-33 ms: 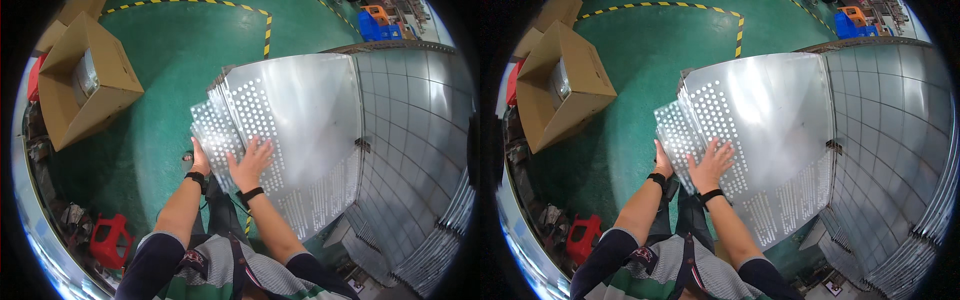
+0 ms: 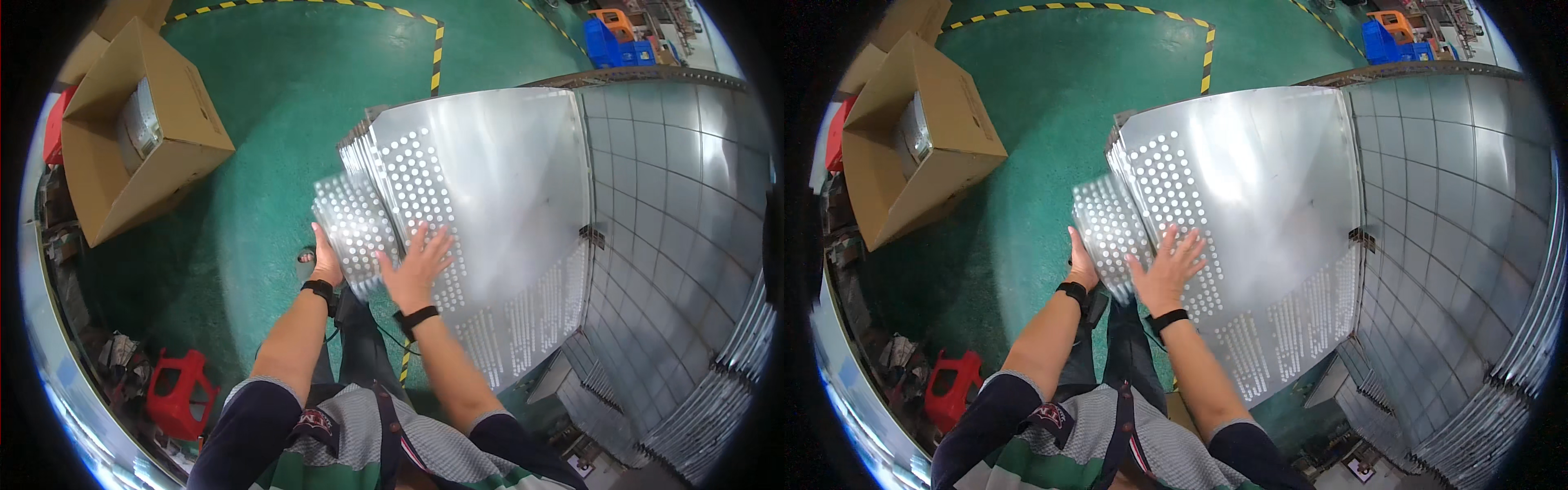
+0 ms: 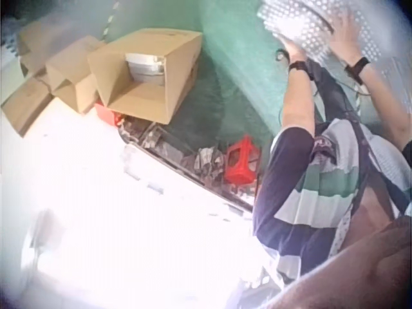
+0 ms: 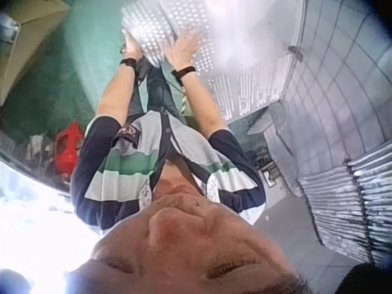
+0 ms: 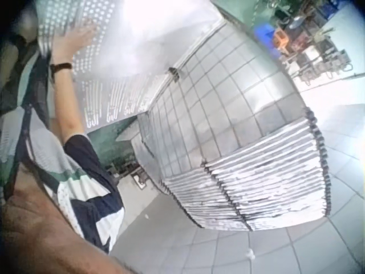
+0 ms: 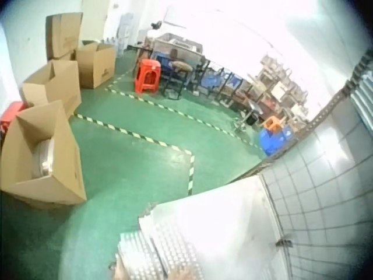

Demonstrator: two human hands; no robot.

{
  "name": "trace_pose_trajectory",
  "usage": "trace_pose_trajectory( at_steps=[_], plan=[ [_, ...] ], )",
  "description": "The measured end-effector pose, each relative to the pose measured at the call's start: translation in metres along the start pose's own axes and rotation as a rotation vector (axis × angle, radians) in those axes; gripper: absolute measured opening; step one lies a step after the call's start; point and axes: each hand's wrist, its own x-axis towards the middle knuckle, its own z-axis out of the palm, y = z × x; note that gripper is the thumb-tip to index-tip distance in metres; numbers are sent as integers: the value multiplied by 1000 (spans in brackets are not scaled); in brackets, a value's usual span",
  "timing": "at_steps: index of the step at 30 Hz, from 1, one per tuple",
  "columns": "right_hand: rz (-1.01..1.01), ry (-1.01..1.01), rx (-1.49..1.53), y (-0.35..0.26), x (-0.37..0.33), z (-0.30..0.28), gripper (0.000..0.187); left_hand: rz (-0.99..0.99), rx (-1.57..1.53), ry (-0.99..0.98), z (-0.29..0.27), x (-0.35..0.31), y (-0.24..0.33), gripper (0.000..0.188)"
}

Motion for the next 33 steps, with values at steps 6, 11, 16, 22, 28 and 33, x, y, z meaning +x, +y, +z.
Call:
trace_pose_trajectory(
  at_steps=[6, 11, 16, 22, 28, 33],
  plan=[
    [-148, -71, -92, 10, -9, 2, 82, 44, 13, 29, 6, 0, -2, 87],
    [-164, -233, -108, -56, -65, 15, 76, 93, -37, -99, -21, -3, -12, 85],
    [-375, -161, 283, -21, -81, -9, 75, 67, 29, -91, -63, -18, -23, 80],
    [-253, -226, 428, 5, -113, 36, 88, 133, 35, -293, -63, -77, -39, 78],
    [-424, 25, 566, 52, -124, -15, 67, 44, 46, -328, -80, -87, -44, 77],
    [-142, 258, 328, 173, -81, -40, 63, 32, 16, -198, -90, -77, -53, 79]
  ],
)
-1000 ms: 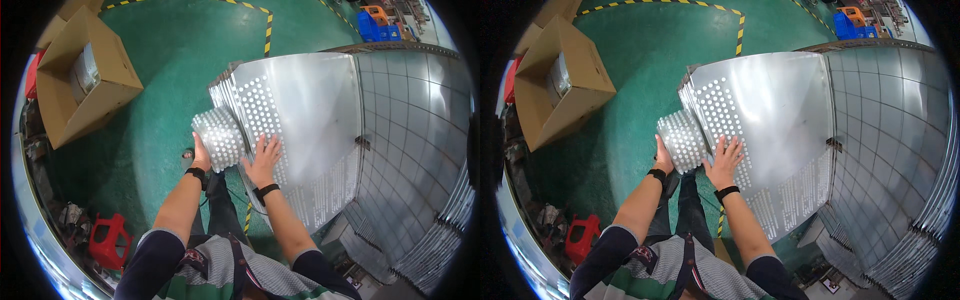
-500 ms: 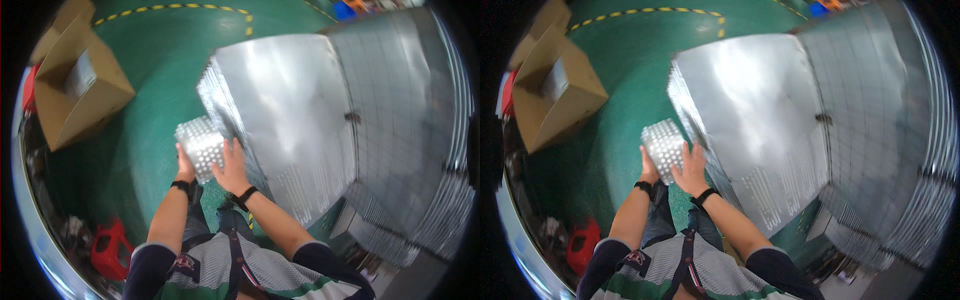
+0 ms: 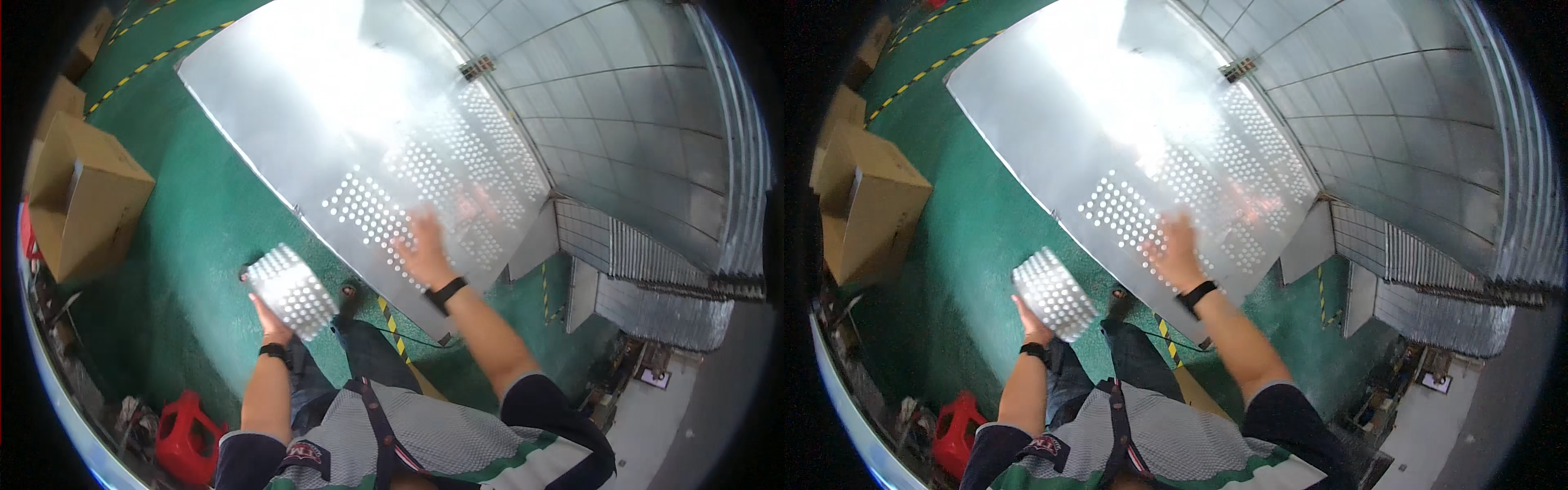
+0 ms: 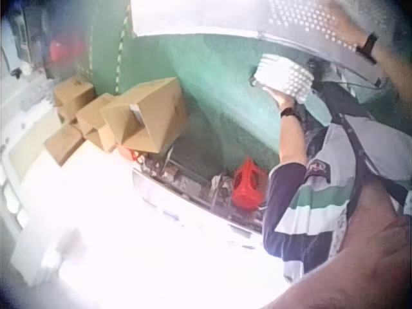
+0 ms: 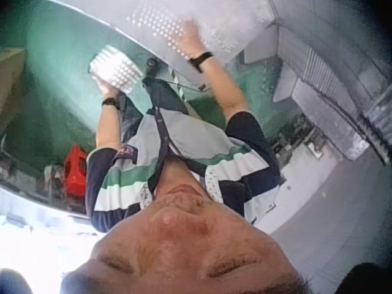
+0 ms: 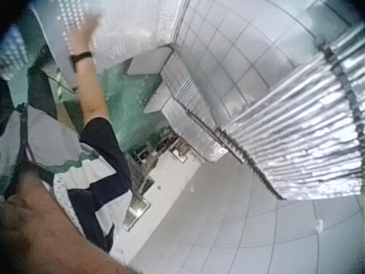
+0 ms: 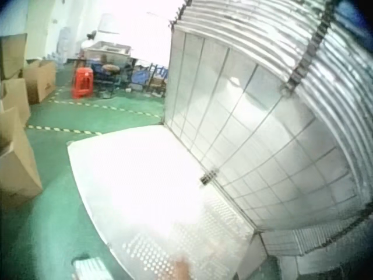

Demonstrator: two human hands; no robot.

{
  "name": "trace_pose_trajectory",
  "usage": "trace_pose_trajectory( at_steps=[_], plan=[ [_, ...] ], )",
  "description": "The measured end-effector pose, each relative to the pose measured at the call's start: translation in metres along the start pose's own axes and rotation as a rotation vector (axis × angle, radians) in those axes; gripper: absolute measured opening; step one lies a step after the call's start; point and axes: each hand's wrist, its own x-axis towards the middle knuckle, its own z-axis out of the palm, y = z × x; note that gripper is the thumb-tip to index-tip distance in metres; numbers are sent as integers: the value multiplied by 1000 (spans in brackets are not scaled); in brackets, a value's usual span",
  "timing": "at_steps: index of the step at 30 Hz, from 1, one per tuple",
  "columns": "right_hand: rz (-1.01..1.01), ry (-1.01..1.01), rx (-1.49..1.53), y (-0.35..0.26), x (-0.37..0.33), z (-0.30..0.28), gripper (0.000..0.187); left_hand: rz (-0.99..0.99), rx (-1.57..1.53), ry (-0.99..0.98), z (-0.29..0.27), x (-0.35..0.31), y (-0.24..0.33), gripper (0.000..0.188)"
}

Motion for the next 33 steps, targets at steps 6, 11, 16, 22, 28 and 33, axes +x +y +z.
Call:
trace_pose_trajectory(
  at_steps=[6, 11, 16, 22, 28, 33],
  plan=[
    [219, -164, -300, 16, 16, -5, 78, -31, 57, 107, -7, 22, -22, 82],
    [158, -206, -361, -40, -30, 18, 80, -51, -49, -4, 34, 3, -49, 81],
    [181, -249, -326, -109, -73, 52, 84, -37, -78, -27, 0, 13, -50, 77],
    [18, -300, -321, -84, -74, 33, 90, -172, -304, -200, 8, 5, -35, 72],
    [-54, -354, -325, -148, -99, 85, 71, 17, 199, 160, -17, 41, -60, 77],
    [33, -508, -149, -201, -106, 74, 72, -100, -77, -25, -18, 6, -20, 71]
  ],
)
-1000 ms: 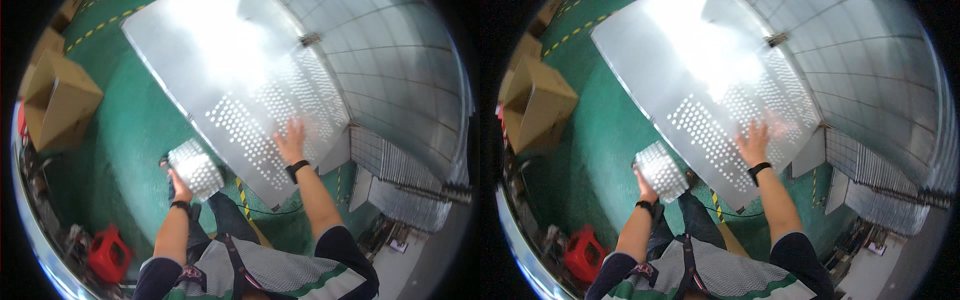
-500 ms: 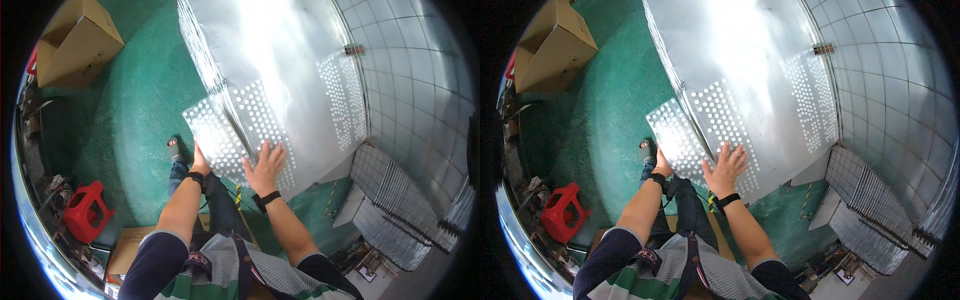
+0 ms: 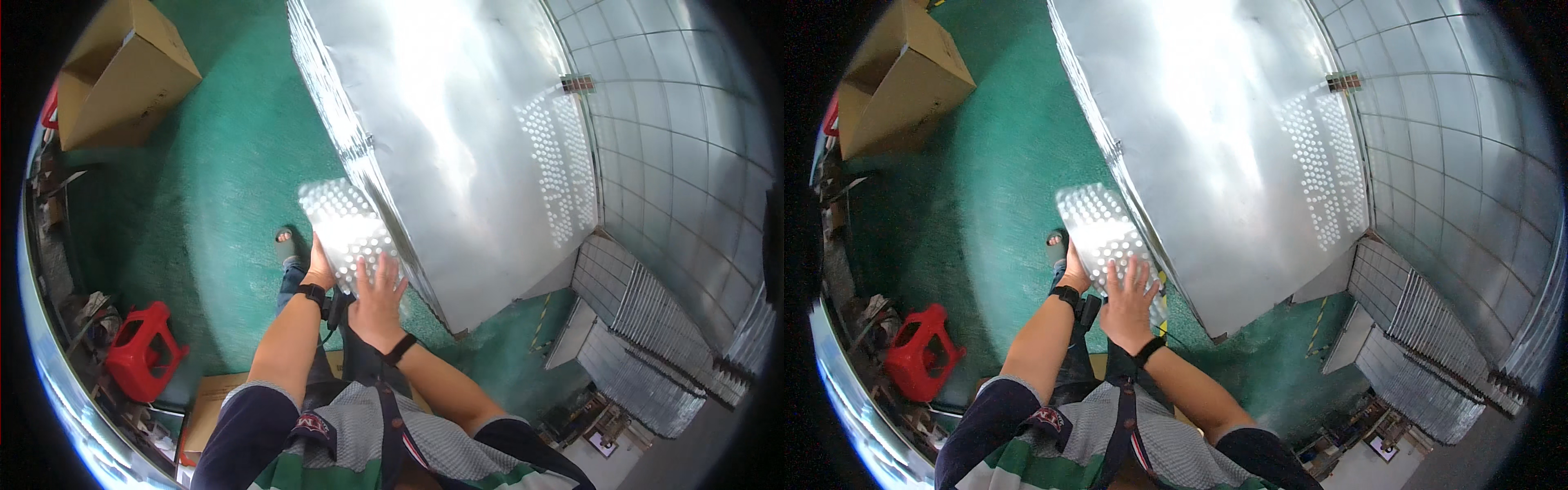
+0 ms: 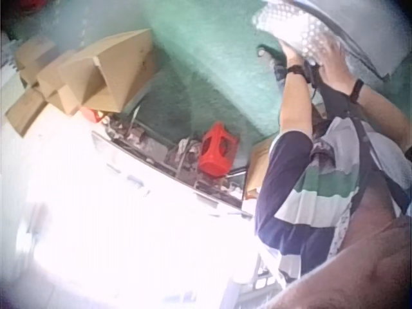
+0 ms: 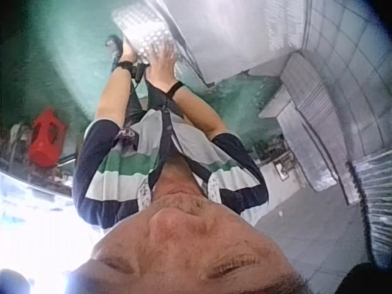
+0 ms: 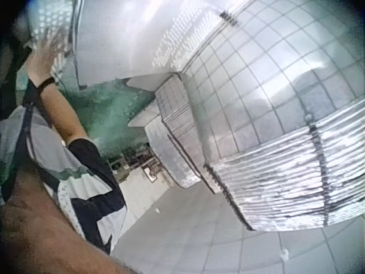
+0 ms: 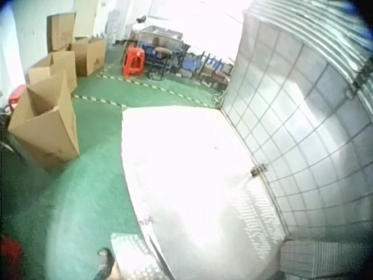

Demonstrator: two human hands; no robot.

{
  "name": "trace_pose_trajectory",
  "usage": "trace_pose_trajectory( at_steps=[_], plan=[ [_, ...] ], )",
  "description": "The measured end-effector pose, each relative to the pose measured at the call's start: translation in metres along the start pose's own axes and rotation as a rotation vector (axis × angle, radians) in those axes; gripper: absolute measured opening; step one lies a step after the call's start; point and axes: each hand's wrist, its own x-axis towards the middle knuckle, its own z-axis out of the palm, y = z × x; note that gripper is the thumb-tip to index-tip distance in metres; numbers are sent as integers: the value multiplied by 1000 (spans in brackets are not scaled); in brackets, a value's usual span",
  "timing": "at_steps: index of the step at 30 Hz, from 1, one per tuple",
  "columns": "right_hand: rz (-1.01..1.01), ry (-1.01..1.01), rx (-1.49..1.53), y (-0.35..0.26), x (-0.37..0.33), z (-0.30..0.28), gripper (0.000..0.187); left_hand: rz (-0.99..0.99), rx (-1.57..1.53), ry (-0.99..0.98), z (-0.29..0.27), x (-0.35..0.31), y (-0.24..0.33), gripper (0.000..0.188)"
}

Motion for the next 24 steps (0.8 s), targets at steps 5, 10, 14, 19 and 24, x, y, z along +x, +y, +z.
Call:
trace_pose_trajectory(
  at_steps=[5, 10, 14, 19, 24],
  plan=[
    [-193, 204, 236, 51, 9, -2, 75, 44, 20, 5, 15, -15, 15, 68],
    [-207, 74, 293, 66, 3, -22, 79, 36, 47, 57, 3, -7, 14, 77],
    [-126, 139, 283, 122, 37, -127, 70, 1, -14, 67, -22, -13, 38, 67],
    [285, 407, 90, 284, 115, -225, 75, -19, 48, 64, 1, -17, 30, 64],
    [490, 510, -72, 400, 169, -251, 85, 14, 24, 85, 8, -16, 22, 63]
  ],
)
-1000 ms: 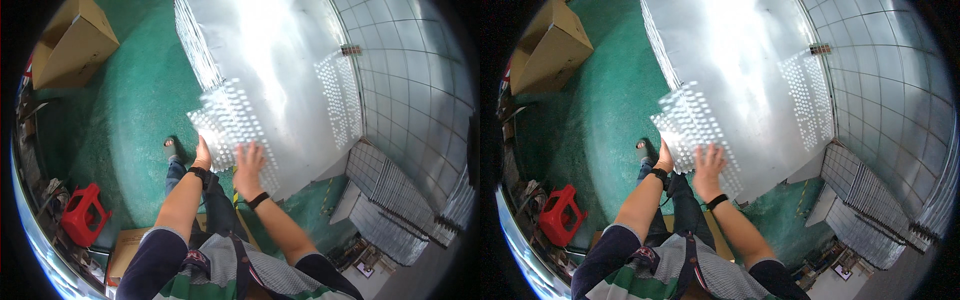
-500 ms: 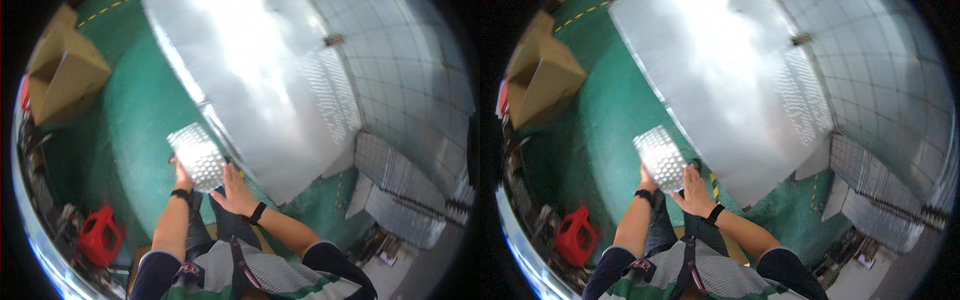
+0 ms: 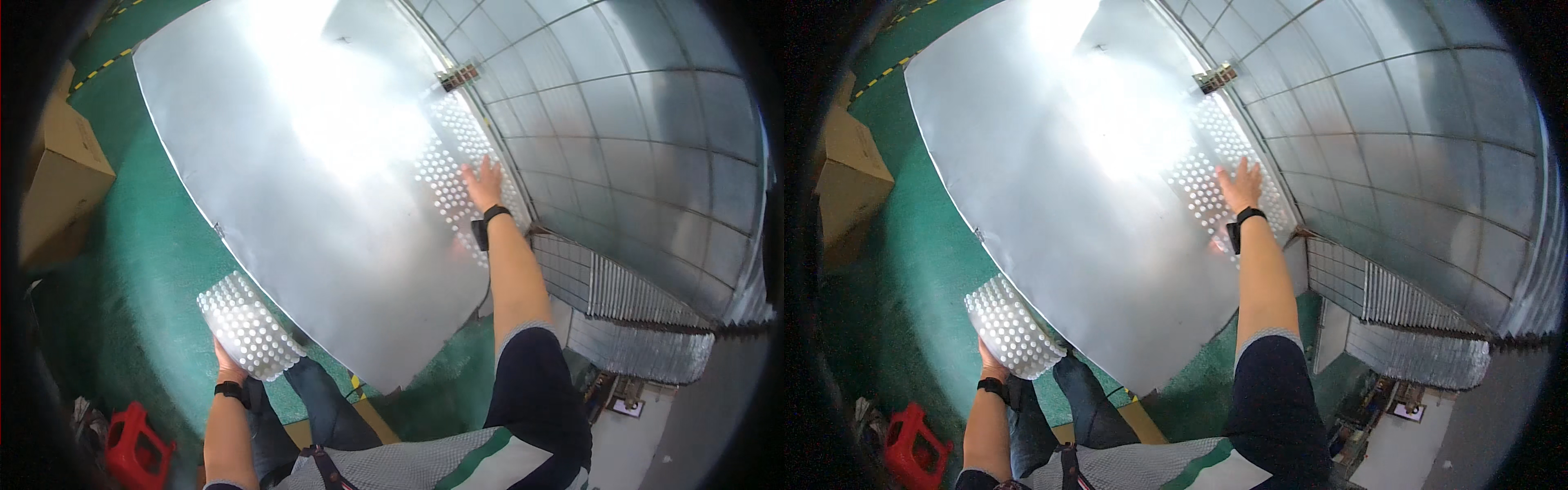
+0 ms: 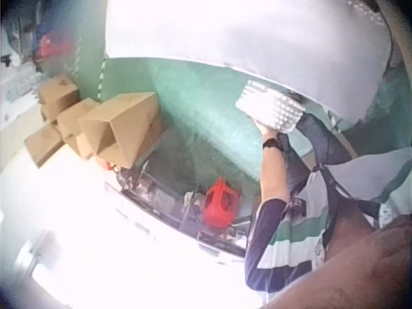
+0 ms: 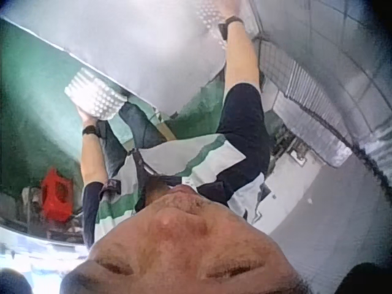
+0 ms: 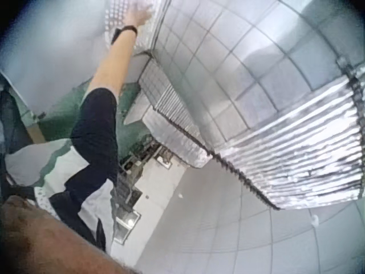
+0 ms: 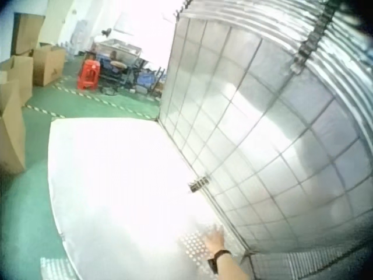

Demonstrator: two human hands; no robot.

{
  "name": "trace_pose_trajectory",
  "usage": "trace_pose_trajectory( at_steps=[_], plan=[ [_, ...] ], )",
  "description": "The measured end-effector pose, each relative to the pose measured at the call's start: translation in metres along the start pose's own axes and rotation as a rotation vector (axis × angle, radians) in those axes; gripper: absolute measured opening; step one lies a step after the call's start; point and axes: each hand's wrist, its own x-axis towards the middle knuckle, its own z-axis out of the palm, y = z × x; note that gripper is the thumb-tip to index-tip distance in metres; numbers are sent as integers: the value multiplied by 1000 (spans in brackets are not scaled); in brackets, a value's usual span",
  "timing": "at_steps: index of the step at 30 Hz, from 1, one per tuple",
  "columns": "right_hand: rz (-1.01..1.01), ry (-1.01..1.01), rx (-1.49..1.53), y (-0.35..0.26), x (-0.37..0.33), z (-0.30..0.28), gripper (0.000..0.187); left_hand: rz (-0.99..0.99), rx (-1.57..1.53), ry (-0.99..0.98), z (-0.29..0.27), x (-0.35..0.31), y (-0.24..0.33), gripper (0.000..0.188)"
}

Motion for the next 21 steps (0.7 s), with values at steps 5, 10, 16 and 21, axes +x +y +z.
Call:
trace_pose_trajectory(
  at_steps=[5, 10, 16, 21],
  plan=[
    [116, -159, -1, -43, -5, 5, 95, 67, -13, 18, -10, -2, -4, 61],
    [-93, -192, 9, -98, -86, 26, 95, 54, -68, 40, 13, -14, -8, 63],
    [-28, -179, 40, -170, -261, 45, 94, -5, -12, 86, 29, 1, -41, 79],
    [71, -324, -9, -256, -374, 70, 95, 19, -173, -86, -26, 30, -58, 68]
  ],
)
